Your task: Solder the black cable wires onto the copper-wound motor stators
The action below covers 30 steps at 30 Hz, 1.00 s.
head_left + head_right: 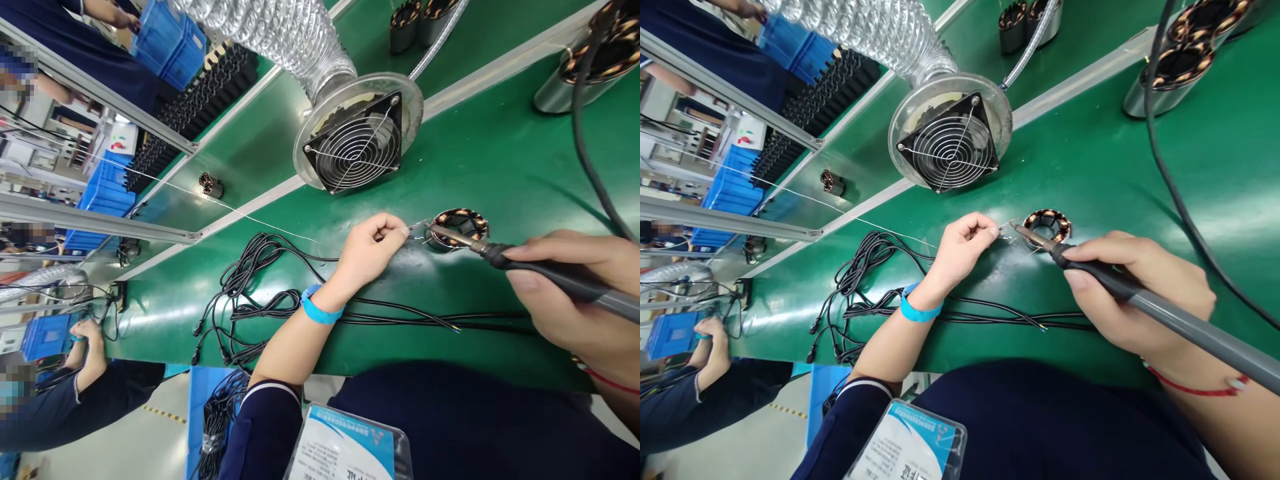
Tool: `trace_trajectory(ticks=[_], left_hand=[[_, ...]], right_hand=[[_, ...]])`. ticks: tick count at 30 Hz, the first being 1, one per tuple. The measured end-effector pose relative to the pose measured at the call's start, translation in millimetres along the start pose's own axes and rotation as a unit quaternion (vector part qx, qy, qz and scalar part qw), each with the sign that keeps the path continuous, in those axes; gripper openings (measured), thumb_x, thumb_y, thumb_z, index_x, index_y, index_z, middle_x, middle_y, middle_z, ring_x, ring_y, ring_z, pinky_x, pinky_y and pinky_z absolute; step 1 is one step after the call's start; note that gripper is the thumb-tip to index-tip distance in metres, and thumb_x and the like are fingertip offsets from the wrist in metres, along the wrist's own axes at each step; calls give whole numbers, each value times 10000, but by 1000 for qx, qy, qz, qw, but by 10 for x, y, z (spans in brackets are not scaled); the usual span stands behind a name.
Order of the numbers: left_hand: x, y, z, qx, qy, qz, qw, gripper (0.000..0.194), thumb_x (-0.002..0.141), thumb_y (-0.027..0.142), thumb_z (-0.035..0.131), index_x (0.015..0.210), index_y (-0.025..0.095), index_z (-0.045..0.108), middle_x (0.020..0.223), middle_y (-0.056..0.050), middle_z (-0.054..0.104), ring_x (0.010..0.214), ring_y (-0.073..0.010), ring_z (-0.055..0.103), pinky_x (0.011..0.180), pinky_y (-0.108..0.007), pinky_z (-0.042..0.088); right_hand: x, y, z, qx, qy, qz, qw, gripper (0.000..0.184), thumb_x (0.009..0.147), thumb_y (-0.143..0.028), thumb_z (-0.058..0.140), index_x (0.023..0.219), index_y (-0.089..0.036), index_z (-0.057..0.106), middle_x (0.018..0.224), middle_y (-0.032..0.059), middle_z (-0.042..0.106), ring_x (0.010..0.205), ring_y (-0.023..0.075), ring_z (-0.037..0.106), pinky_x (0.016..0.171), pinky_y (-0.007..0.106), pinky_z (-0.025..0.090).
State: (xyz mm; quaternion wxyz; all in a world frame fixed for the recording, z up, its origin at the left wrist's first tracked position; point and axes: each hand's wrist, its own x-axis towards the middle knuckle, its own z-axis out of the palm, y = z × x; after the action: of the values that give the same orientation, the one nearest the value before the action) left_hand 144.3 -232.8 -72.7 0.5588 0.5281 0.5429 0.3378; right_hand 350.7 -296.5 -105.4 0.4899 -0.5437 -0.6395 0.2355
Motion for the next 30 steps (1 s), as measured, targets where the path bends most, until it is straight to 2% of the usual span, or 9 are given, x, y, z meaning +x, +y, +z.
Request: trace_trajectory(ticks=[2,5,7,10,12,18,23,30], left_hand=[[1,-12,1,5,0,4,1000,128,812,198,641,700,156,595,640,59,534,634,-67,468,657,-224,384],[5,-32,-2,4,1,10,1000,129,815,199,641,701,155,598,626,60,526,619,-66,461,639,-223,378],[10,-41,-7,-2,3,16,1000,131,814,196,641,697,155,597,618,62,521,609,-66,456,628,-223,375],[17,-46,-11,-4,4,24,1000,132,812,184,644,692,156,597,615,64,527,602,-64,458,624,-220,376],[18,-41,-8,-2,4,26,1000,132,813,175,646,690,158,597,612,67,528,600,-63,460,625,-218,378],[15,-6,4,6,18,24,1000,145,818,140,646,683,161,596,613,67,539,607,-63,473,631,-214,383],[18,3,2,-1,20,26,999,152,813,130,649,674,160,597,608,68,539,597,-60,468,622,-211,382],[19,-8,-1,4,18,33,999,154,819,118,647,678,159,600,614,68,548,597,-57,472,623,-206,388]], right_hand=[[36,-47,-21,-21,3,-44,999,340,927,-573,578,819,-254,619,693,46,591,669,176,646,645,321,555],[121,-106,-84,-62,-49,-102,992,230,959,-458,572,882,-247,614,690,19,592,494,106,515,616,283,549],[162,-109,-131,-81,-73,-125,986,203,968,-430,567,904,-243,613,682,12,598,444,88,467,535,267,497],[172,-82,-179,-104,-92,-117,983,307,978,-510,536,884,-231,621,657,18,607,425,92,470,410,278,348],[163,-72,-188,-121,-98,-109,982,381,981,-565,512,860,-222,628,653,26,616,432,99,486,389,289,307],[188,-95,-150,-132,-64,-166,975,286,1013,-456,513,922,-209,623,729,39,657,486,99,522,392,258,326],[194,-115,-168,-114,-85,-165,976,292,1006,-463,532,882,-215,624,686,25,635,463,94,523,385,262,333],[175,-126,-160,-118,-57,-190,973,165,1007,-368,556,965,-213,593,772,38,655,466,71,502,371,232,326]])
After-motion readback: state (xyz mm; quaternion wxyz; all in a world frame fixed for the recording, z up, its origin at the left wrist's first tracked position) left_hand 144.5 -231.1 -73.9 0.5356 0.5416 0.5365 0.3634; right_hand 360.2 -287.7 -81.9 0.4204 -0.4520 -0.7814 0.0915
